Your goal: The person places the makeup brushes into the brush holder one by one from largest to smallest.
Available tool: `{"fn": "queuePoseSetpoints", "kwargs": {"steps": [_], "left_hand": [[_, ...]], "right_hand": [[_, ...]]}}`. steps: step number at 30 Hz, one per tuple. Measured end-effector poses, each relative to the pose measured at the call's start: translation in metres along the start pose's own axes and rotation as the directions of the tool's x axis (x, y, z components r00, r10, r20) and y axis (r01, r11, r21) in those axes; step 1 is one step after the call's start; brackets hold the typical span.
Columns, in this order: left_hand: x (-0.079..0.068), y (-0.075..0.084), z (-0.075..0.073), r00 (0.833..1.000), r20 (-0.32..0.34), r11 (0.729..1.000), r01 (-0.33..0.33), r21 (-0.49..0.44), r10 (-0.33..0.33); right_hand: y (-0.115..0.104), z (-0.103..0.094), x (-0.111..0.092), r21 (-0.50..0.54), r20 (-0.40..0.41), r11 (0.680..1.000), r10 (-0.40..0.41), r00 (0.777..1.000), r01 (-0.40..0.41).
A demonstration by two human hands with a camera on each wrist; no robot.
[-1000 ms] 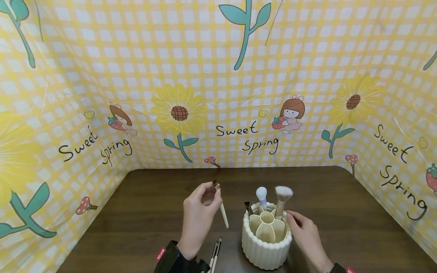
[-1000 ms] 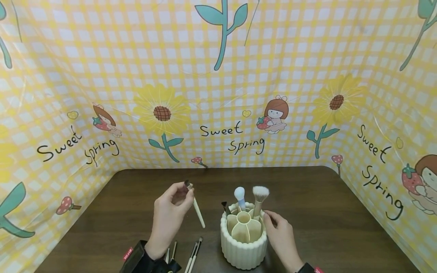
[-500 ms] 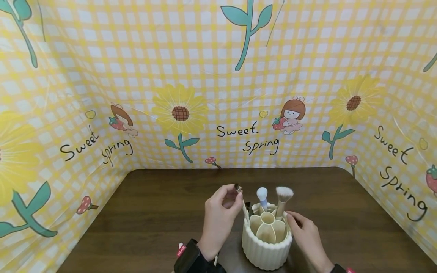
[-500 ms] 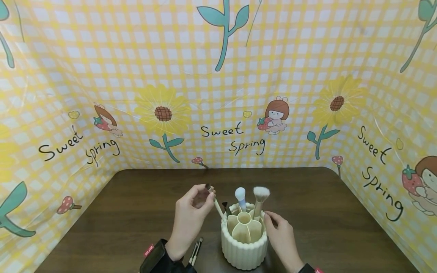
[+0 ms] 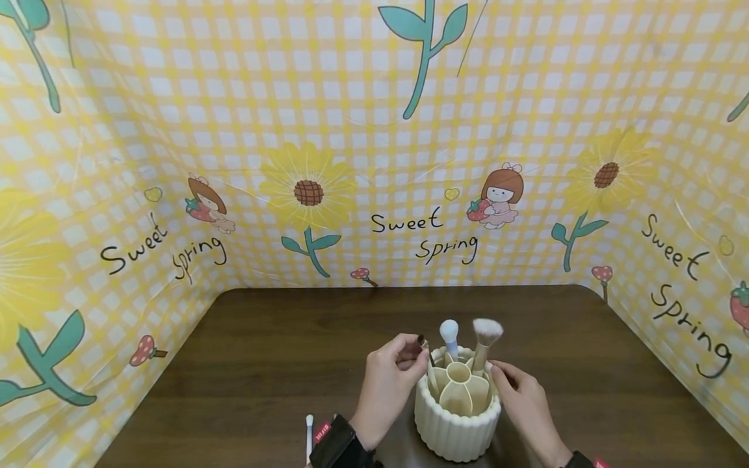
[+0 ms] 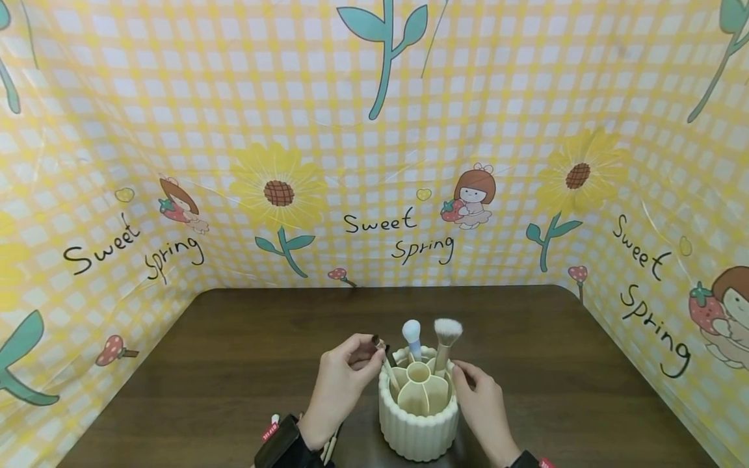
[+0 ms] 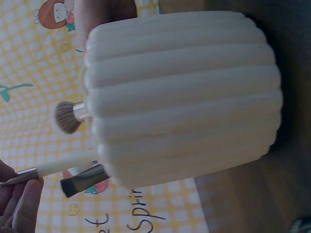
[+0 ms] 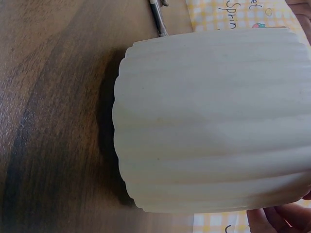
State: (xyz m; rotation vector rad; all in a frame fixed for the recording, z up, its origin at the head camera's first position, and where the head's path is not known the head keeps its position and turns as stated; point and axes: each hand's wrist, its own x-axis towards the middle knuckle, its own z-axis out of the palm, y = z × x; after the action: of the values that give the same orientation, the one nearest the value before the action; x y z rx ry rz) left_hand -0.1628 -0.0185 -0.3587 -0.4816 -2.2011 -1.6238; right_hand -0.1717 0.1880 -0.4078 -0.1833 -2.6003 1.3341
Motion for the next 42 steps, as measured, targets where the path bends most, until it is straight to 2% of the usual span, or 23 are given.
{"fn": "queuePoseSetpoints", "kwargs": {"steps": [6,12,19,34,42], "left_hand": [[-0.004,-0.011,0.004,0.998,0.049,0.999,0.037,0.014,-0.038],[-0.008,-0.019,0.009,0.996,0.059,0.998,0.066,-0.002,-0.066],[-0.011,-0.029,0.016,0.995,0.076,0.998,0.07,-0.009,-0.069],[-0.011,-0.026,0.016,0.99,0.112,0.995,0.08,0.056,-0.085],[-0.014,-0.03,0.014,0.99,0.11,0.995,0.081,0.053,-0.086]], "right_hand": [[0.0,0.0,0.001,-0.004,0.003,1.0,-0.005,1.0,0.005],[0.0,0.001,0.001,-0.003,-0.005,1.0,-0.011,1.0,0.011],[0.001,0.0,0.0,0.005,0.003,1.0,0.007,1.0,-0.007],[-0.001,-0.001,-0.001,0.002,-0.001,1.0,-0.007,1.0,0.007],[0.0,0.0,0.0,-0.002,-0.004,1.0,-0.014,1.0,0.014]]}}
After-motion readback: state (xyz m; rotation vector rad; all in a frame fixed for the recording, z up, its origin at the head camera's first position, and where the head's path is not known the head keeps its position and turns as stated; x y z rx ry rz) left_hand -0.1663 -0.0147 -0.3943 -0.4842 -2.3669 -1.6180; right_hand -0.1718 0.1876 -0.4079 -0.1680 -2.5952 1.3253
